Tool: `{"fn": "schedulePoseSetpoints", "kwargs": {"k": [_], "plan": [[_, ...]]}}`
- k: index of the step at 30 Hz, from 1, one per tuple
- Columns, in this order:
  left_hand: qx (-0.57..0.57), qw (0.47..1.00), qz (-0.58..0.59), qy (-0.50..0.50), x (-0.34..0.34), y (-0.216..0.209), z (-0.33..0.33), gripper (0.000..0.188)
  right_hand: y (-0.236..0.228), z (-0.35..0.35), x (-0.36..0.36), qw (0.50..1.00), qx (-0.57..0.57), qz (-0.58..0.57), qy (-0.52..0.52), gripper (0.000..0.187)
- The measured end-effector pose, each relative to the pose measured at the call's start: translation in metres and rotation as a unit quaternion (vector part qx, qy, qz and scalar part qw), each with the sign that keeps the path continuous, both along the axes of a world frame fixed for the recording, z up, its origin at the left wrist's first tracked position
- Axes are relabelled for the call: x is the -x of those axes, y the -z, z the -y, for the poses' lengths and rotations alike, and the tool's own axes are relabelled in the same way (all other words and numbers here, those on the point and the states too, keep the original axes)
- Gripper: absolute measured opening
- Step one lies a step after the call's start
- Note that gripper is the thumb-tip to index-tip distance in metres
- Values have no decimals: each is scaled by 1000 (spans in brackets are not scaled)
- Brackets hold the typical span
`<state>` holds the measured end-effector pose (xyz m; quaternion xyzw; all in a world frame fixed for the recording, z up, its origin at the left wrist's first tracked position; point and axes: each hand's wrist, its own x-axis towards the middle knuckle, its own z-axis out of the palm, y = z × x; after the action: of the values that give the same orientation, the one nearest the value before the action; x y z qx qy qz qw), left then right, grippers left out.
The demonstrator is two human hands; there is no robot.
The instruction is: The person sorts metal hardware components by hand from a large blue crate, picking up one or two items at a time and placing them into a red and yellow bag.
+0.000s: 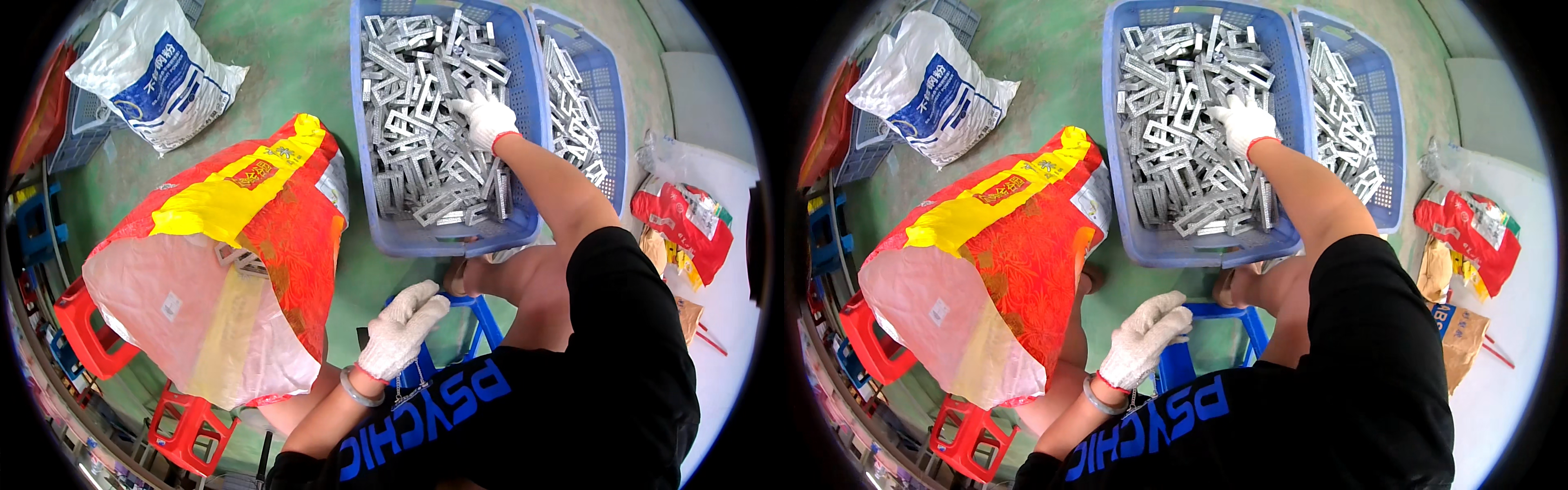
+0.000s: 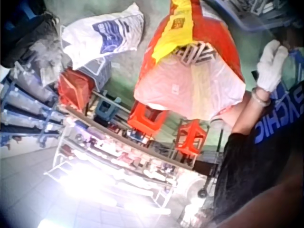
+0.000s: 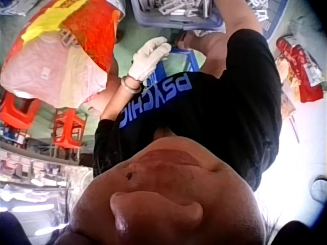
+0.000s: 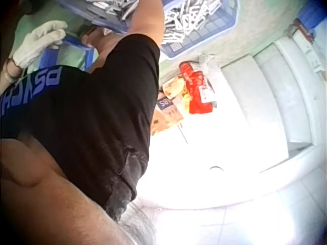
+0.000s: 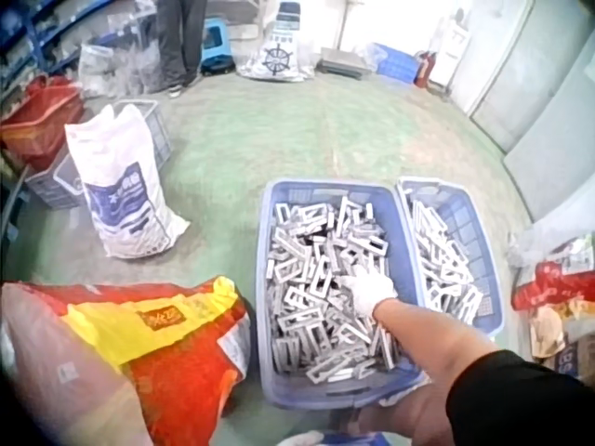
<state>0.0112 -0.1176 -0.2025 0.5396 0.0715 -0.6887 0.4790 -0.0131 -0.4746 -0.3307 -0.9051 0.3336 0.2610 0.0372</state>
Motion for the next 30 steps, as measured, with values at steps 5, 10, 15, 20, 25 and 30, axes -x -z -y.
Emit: {"fn": "schedulePoseSetpoints", "kwargs": {"k": [5, 10, 15, 20, 25, 30], "plan": [[2, 1000, 2, 8, -1, 1, -2, 52, 33, 5, 5, 998, 53, 33, 25, 47], [14, 1000, 3, 11, -1, 1, -3, 53, 26, 14, 1, 999, 39, 15, 2, 43], [19, 1000, 0, 10, -4, -1, -3, 52, 9, 31, -8, 994, -43, 71, 71, 48], [31, 999, 13, 24, -5, -3, -3, 51, 21, 48, 24, 966, -174, 156, 108, 52], [33, 998, 58, 9, -2, -12, -2, 46, -31, 6, 57, 774, -376, 360, 360, 52], [42, 996, 84, -3, 6, 2, -11, 37, -80, -55, 84, 475, -551, 466, 503, 58]]}}
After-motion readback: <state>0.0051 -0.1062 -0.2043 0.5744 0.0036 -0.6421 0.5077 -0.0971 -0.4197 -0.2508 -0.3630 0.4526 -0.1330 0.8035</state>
